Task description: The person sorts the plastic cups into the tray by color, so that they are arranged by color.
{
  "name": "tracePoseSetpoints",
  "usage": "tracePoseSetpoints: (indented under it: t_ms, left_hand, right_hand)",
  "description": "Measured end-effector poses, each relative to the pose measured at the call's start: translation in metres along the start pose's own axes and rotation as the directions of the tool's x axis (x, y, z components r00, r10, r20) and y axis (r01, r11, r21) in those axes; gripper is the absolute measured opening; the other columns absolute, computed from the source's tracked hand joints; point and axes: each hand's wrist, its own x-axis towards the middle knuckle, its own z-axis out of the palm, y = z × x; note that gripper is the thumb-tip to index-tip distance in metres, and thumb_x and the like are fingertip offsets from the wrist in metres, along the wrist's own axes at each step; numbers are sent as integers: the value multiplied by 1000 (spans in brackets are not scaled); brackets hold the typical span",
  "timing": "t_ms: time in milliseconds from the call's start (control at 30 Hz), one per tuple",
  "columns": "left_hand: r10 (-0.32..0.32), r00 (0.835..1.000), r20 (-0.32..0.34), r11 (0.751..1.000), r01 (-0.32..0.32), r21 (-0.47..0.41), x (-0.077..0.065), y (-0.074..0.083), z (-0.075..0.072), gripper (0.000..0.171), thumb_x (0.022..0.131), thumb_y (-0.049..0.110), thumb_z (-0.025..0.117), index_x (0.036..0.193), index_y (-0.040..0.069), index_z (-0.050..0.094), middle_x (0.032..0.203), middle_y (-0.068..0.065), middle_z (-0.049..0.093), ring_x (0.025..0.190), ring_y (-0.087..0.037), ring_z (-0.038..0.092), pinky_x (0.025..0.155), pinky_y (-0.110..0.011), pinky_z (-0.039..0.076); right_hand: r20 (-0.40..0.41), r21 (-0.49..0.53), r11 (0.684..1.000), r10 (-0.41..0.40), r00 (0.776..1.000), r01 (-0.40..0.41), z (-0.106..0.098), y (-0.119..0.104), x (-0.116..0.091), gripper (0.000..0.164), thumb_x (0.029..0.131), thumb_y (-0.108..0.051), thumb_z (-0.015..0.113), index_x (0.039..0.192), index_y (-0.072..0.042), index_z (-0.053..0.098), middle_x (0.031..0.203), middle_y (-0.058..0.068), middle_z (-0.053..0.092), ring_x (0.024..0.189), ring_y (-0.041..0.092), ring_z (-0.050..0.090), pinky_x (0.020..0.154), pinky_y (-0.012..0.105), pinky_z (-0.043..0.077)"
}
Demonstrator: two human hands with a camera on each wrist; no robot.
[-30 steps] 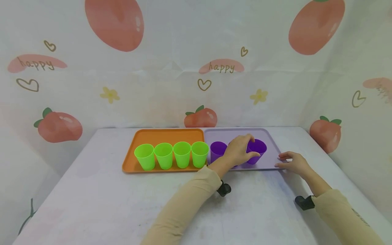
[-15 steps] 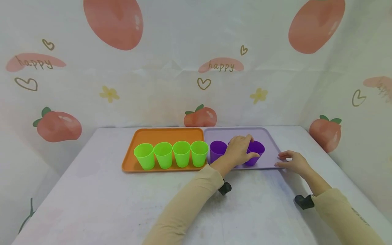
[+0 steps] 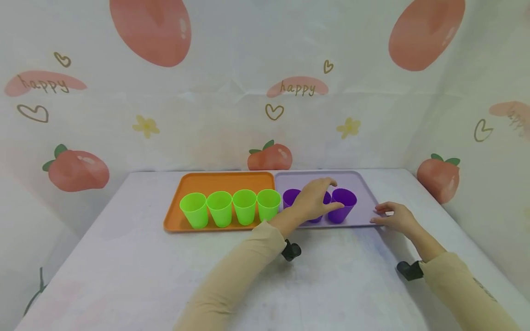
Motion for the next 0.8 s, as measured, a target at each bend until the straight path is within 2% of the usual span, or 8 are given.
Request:
tracePoseSetpoints:
  t_ms: [100,267,367,600,733,800]
  left_hand:
    - [32,999,-9,998,-32,-61,-10,-3,-9,52,86,38,64,128,12,49,131,-2,56,127,-17,48,109,-27,39]
    - [144,989,-43,986,-147,-76,-29,-8,-19,45,87,32,66,121,7,54,123,-5,60,122,-20,51,107,-28,39]
    - [174,984,-47,977,-178,-116,-45,-12,-24,42,86,28,66,119,4,55,120,-9,61,119,-24,53,105,-31,42]
    - [106,994,-29,960,-110,-257,-88,-30,-37,37,87,25,65,116,5,56,115,-9,61,116,-26,54,101,-36,46]
    - [43,998,-52,954,-56,-295,-115,-46,-52,35,87,24,65,116,6,55,115,-8,61,114,-25,55,99,-41,46]
    - [20,996,-89,956,-45,-291,-127,-55,-61,34,88,22,64,116,7,55,116,-8,62,115,-25,55,100,-43,46]
  right_hand:
    - [-3,-3,1000,-4,1000,4,0,0,1,58,80,-26,72,120,10,50,121,31,54,114,47,45,90,52,43]
    - [0,-3,1000,-7,1000,7,0,0,1,58,81,-25,72,121,11,50,121,32,54,114,47,44,91,54,42]
    - [6,-7,1000,-8,1000,8,0,0,2,58,81,-25,71,121,11,49,121,32,54,114,47,44,92,55,42]
    - [4,-35,999,-18,1000,18,0,-2,0,55,82,-23,70,119,12,50,119,31,55,111,47,47,89,52,44]
    - [-31,-78,994,-78,996,75,1,-6,-3,49,82,-20,69,116,12,53,116,32,57,102,46,53,83,49,48]
    - [-76,-110,987,-130,989,121,-1,-11,-5,45,83,-19,67,114,12,54,114,33,58,97,47,56,80,49,50]
